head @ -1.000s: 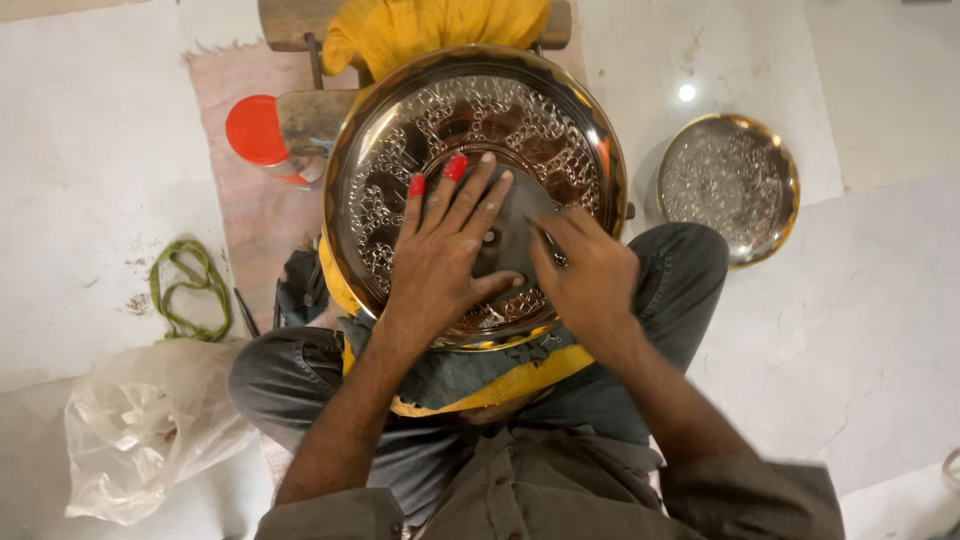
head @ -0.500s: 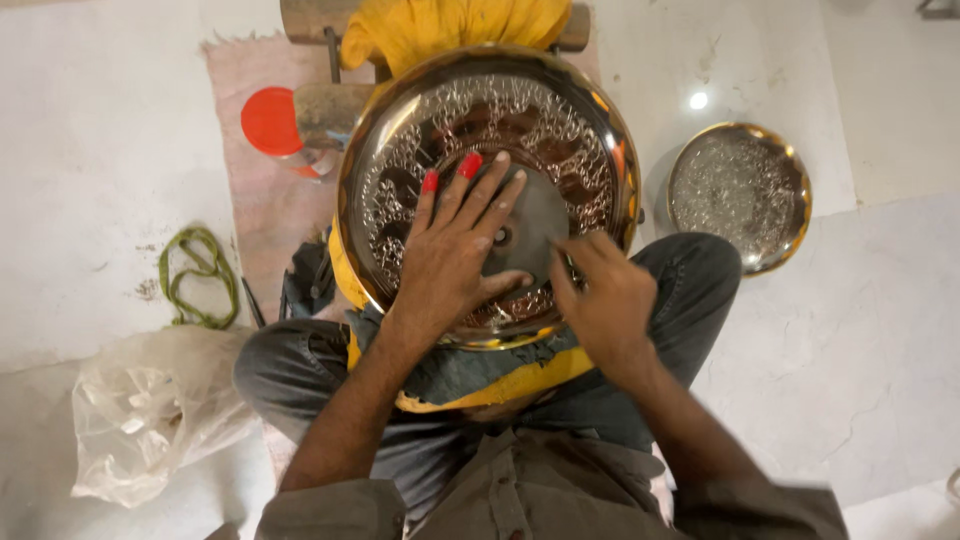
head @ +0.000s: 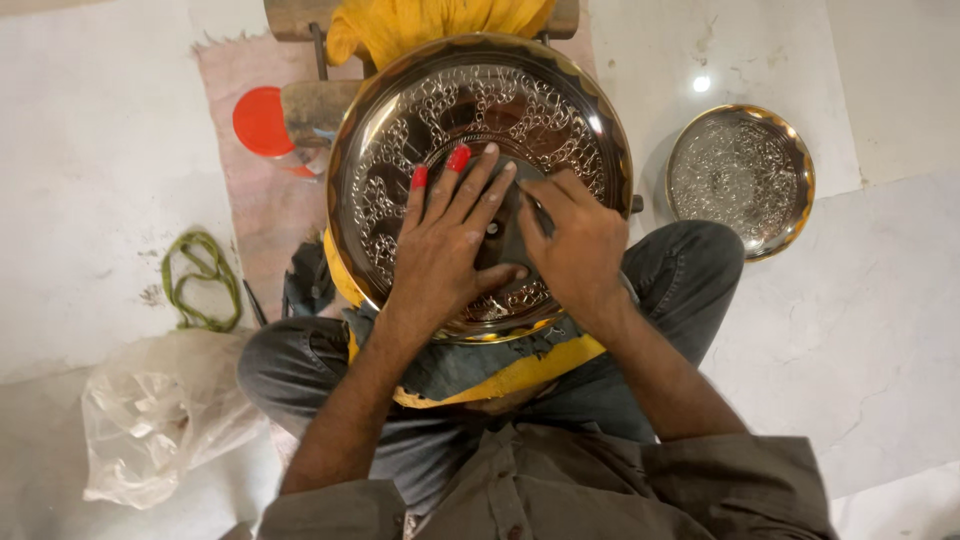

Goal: The person sits cross-legged and uses a wooden mallet to tap a small metal piece on a large ornate metal plate. They then switch to a grinding wheel to grind the same small metal piece against the plate's surface.

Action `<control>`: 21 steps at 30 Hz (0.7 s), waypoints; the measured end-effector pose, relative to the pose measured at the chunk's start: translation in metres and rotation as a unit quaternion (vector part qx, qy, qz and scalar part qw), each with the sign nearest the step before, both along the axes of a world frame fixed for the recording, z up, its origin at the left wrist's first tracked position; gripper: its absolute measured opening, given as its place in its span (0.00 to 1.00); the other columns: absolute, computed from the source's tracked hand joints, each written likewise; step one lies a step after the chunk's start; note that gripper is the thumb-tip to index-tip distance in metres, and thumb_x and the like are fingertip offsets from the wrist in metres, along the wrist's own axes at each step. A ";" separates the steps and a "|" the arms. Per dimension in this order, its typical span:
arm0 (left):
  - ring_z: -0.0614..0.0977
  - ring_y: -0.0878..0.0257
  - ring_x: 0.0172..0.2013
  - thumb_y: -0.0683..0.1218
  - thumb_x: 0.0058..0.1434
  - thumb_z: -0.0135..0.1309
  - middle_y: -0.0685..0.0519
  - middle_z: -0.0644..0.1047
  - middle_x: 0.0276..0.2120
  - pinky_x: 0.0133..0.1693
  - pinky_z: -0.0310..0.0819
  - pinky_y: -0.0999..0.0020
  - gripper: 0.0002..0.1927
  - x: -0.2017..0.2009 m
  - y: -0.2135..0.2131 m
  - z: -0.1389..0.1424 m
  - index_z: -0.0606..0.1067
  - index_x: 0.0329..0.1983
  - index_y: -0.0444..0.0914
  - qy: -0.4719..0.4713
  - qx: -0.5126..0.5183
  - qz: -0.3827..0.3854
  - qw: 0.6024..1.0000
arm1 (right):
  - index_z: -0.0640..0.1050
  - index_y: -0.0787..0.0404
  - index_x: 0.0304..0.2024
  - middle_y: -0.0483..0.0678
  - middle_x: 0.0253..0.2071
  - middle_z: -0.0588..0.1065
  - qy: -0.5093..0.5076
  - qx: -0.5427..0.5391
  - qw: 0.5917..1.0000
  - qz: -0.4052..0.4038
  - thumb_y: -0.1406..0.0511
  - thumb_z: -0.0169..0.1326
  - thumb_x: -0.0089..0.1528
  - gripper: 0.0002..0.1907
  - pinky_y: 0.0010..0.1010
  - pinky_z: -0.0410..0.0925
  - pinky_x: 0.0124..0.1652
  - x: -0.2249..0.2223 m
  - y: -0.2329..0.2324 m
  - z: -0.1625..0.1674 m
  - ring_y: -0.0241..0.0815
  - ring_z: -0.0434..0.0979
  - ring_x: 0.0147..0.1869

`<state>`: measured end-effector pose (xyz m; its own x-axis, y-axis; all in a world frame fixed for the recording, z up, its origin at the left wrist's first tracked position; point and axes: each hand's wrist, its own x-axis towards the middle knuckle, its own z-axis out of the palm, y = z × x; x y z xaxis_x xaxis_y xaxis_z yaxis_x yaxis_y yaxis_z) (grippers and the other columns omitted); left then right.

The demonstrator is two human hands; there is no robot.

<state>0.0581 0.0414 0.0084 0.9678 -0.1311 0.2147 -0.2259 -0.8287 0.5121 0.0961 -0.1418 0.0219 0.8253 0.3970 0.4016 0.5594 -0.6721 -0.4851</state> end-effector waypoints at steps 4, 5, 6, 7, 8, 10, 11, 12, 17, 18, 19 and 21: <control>0.56 0.51 0.74 0.62 0.37 0.74 0.54 0.56 0.75 0.72 0.45 0.42 0.62 0.001 -0.001 -0.001 0.59 0.75 0.46 -0.014 0.006 0.004 1.000 | 0.83 0.59 0.44 0.48 0.39 0.78 -0.001 -0.010 1.000 -0.012 0.68 0.62 0.61 0.08 0.36 0.73 0.36 -0.006 -0.007 -0.001 0.51 0.82 0.36; 0.56 0.51 0.74 0.63 0.38 0.74 0.54 0.56 0.75 0.73 0.45 0.42 0.62 0.000 -0.001 -0.002 0.59 0.76 0.46 -0.019 0.008 0.004 1.000 | 0.83 0.59 0.44 0.48 0.38 0.78 0.000 -0.016 1.000 -0.013 0.68 0.62 0.61 0.08 0.37 0.72 0.35 -0.005 -0.006 -0.001 0.51 0.82 0.36; 0.56 0.51 0.74 0.63 0.38 0.74 0.54 0.56 0.76 0.73 0.45 0.42 0.62 0.000 -0.001 -0.002 0.59 0.76 0.46 -0.014 0.007 0.016 1.000 | 0.83 0.59 0.44 0.49 0.37 0.77 0.006 -0.023 1.000 -0.014 0.68 0.62 0.61 0.08 0.37 0.72 0.35 -0.006 -0.007 0.000 0.50 0.82 0.35; 0.56 0.51 0.74 0.63 0.39 0.74 0.55 0.56 0.76 0.73 0.45 0.43 0.62 -0.001 -0.001 -0.002 0.59 0.76 0.46 -0.004 0.007 0.014 1.000 | 0.83 0.59 0.44 0.49 0.39 0.77 0.006 -0.014 1.000 -0.008 0.68 0.63 0.61 0.08 0.37 0.72 0.35 -0.007 -0.006 -0.001 0.51 0.82 0.36; 0.57 0.51 0.74 0.63 0.39 0.74 0.55 0.56 0.76 0.73 0.45 0.43 0.61 -0.001 0.000 -0.002 0.59 0.76 0.47 -0.001 0.009 0.007 1.000 | 0.83 0.60 0.45 0.49 0.40 0.78 0.000 -0.002 1.000 -0.008 0.68 0.63 0.62 0.08 0.37 0.72 0.36 -0.005 -0.003 -0.002 0.52 0.82 0.37; 0.57 0.51 0.74 0.62 0.38 0.75 0.55 0.56 0.76 0.72 0.44 0.42 0.62 0.000 0.000 -0.003 0.59 0.76 0.46 0.007 0.004 0.005 1.000 | 0.82 0.61 0.45 0.49 0.41 0.78 -0.012 0.007 1.000 -0.004 0.68 0.63 0.62 0.09 0.37 0.72 0.37 -0.001 0.000 -0.001 0.52 0.82 0.39; 0.57 0.50 0.74 0.61 0.37 0.75 0.54 0.56 0.76 0.72 0.44 0.42 0.62 0.001 0.000 -0.003 0.59 0.75 0.45 0.010 0.004 0.003 1.000 | 0.82 0.61 0.45 0.49 0.41 0.78 -0.011 0.005 1.000 -0.009 0.68 0.63 0.62 0.09 0.37 0.72 0.37 -0.003 -0.001 0.000 0.52 0.82 0.38; 0.57 0.50 0.74 0.62 0.37 0.75 0.54 0.56 0.75 0.72 0.44 0.42 0.62 0.002 0.000 -0.003 0.59 0.76 0.45 -0.002 0.007 -0.001 1.000 | 0.82 0.61 0.45 0.49 0.41 0.79 -0.014 0.002 1.000 -0.006 0.69 0.63 0.62 0.09 0.37 0.72 0.36 -0.003 -0.001 0.000 0.52 0.82 0.38; 0.56 0.51 0.74 0.62 0.39 0.74 0.53 0.56 0.76 0.73 0.45 0.42 0.62 0.002 0.000 -0.001 0.59 0.76 0.45 -0.027 0.016 0.003 1.000 | 0.82 0.60 0.43 0.49 0.40 0.78 0.022 -0.012 1.000 -0.011 0.68 0.62 0.61 0.08 0.38 0.72 0.36 -0.006 -0.008 0.001 0.52 0.82 0.38; 0.56 0.51 0.74 0.62 0.39 0.74 0.54 0.56 0.76 0.73 0.45 0.42 0.62 0.000 0.000 -0.001 0.59 0.76 0.45 -0.010 0.011 0.004 1.000 | 0.82 0.60 0.43 0.50 0.40 0.78 0.017 -0.020 0.999 -0.019 0.69 0.63 0.61 0.07 0.38 0.72 0.37 -0.006 -0.006 -0.001 0.53 0.81 0.39; 0.56 0.51 0.74 0.62 0.38 0.74 0.54 0.56 0.76 0.73 0.44 0.42 0.62 0.001 0.000 -0.001 0.59 0.76 0.45 -0.002 0.009 0.003 1.000 | 0.83 0.60 0.43 0.49 0.40 0.78 0.015 -0.010 1.000 -0.020 0.69 0.63 0.61 0.08 0.38 0.72 0.37 -0.005 -0.006 -0.003 0.53 0.81 0.39; 0.56 0.51 0.74 0.62 0.37 0.74 0.54 0.57 0.75 0.73 0.44 0.42 0.62 0.001 -0.001 -0.001 0.60 0.75 0.45 -0.004 0.005 0.005 1.000 | 0.83 0.60 0.45 0.49 0.40 0.78 -0.003 0.013 1.000 -0.010 0.68 0.63 0.62 0.08 0.38 0.72 0.37 -0.002 -0.003 -0.004 0.53 0.81 0.39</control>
<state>0.0589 0.0406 0.0075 0.9675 -0.1242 0.2205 -0.2218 -0.8357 0.5024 0.0937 -0.1444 0.0177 0.8301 0.3697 0.4175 0.5495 -0.6701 -0.4990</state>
